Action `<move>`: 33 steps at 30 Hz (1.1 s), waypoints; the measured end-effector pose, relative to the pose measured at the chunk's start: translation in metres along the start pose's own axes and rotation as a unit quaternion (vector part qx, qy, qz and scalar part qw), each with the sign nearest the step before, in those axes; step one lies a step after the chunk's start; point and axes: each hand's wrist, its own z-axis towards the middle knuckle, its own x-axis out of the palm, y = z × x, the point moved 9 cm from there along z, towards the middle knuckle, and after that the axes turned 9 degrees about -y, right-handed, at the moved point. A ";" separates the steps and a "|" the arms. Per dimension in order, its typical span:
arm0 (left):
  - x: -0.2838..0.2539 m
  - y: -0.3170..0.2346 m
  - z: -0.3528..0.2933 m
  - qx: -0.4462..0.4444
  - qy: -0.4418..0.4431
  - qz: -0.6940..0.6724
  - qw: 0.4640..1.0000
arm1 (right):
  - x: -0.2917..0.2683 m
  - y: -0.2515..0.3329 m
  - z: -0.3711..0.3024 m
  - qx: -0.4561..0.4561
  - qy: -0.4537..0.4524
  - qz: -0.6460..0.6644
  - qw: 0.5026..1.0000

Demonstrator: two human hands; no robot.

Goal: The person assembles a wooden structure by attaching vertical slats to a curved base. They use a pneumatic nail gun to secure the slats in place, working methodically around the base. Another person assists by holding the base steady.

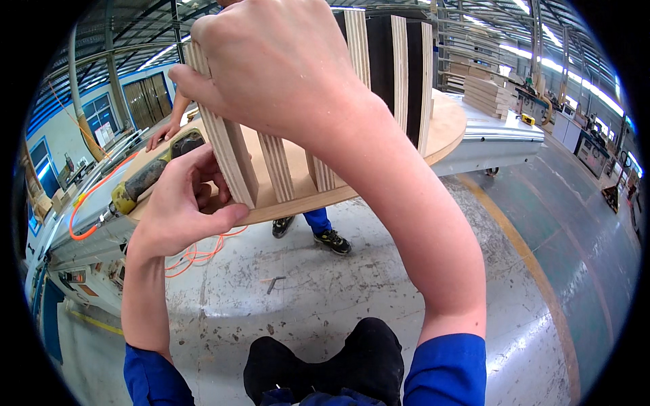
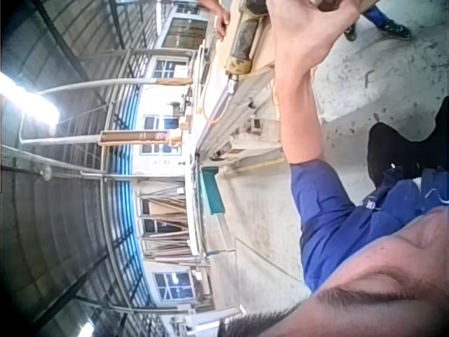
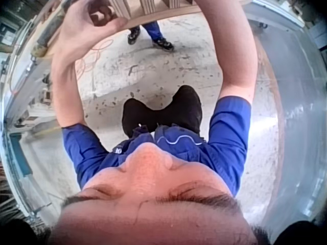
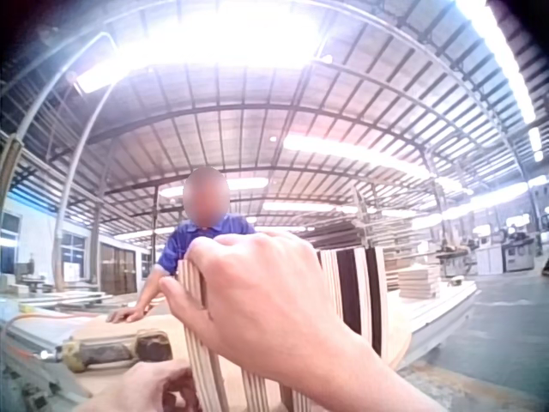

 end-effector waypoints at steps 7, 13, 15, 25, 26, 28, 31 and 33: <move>0.002 -0.001 0.001 -0.012 0.010 0.005 1.000 | -0.007 -0.001 -0.001 0.015 0.004 0.048 0.999; -0.001 -0.002 -0.001 -0.013 0.001 0.024 1.000 | 0.000 0.000 0.000 0.002 0.003 -0.002 1.000; -0.001 0.000 0.000 0.001 -0.010 0.024 1.000 | -0.010 0.003 0.003 0.023 0.011 0.059 0.998; 0.002 -0.002 0.002 -0.018 -0.010 0.027 0.999 | 0.002 -0.003 -0.003 -0.011 -0.018 -0.033 0.999; 0.001 -0.002 0.001 -0.020 -0.008 0.030 0.999 | 0.002 -0.002 -0.002 -0.011 -0.021 -0.033 0.999; -0.001 -0.002 0.000 -0.022 -0.007 0.030 0.999 | 0.002 -0.001 -0.001 -0.003 -0.015 -0.029 0.999; 0.000 0.000 0.000 -0.024 -0.003 0.015 1.000 | 0.004 -0.001 -0.001 0.010 0.007 -0.031 0.999; 0.001 0.000 0.001 -0.026 0.002 0.007 1.000 | 0.002 -0.002 -0.001 0.008 0.001 -0.033 0.999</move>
